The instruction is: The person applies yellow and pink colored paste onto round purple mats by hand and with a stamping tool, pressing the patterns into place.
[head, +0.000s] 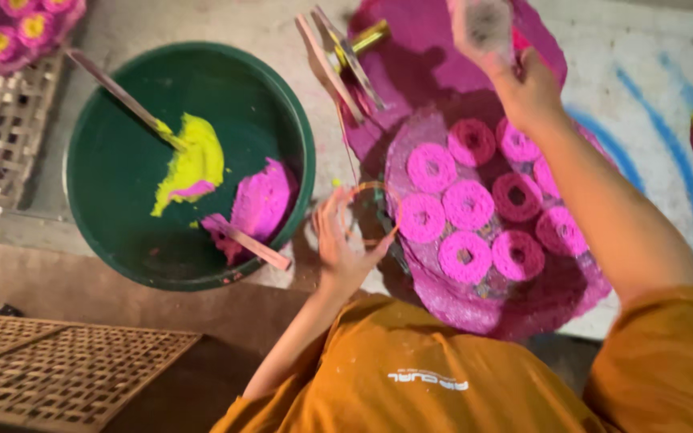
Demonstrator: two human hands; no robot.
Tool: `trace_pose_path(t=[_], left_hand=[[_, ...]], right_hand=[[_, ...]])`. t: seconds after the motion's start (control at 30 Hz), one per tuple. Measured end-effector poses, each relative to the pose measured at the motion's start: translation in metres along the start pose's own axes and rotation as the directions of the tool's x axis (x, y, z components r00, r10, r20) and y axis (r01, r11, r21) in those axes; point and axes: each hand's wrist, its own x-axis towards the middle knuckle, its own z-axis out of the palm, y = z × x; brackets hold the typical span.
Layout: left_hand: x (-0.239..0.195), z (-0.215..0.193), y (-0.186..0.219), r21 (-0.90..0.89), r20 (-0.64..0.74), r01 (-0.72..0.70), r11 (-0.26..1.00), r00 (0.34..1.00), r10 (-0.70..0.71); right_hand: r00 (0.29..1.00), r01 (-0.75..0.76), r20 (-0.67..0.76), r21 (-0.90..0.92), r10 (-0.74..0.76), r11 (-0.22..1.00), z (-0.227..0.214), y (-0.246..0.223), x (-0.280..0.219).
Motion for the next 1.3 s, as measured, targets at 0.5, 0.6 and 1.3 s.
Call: trace_pose_path(t=[0.5, 0.6, 1.3], left_hand=[[-0.046, -0.040, -0.079, 0.438, 0.252, 0.025, 0.898, 0.956, -0.149], [-0.029, -0.041, -0.071, 0.431, 0.314, -0.011, 0.902, 0.939, -0.138], [0.141, 0.053, 0.044, -0.827, 0.392, 0.415, -0.379, 0.909, 0.139]], right_hand=[[0.955, -0.001, 0.275, -0.374, 0.112, 0.928, 0.176, -0.140, 0.054], [0.952, -0.003, 0.279, -0.389, 0.121, 0.921, 0.213, -0.159, 0.034], [0.303, -0.723, 0.947, 0.155, 0.106, 0.674, -0.121, -0.098, -0.156]])
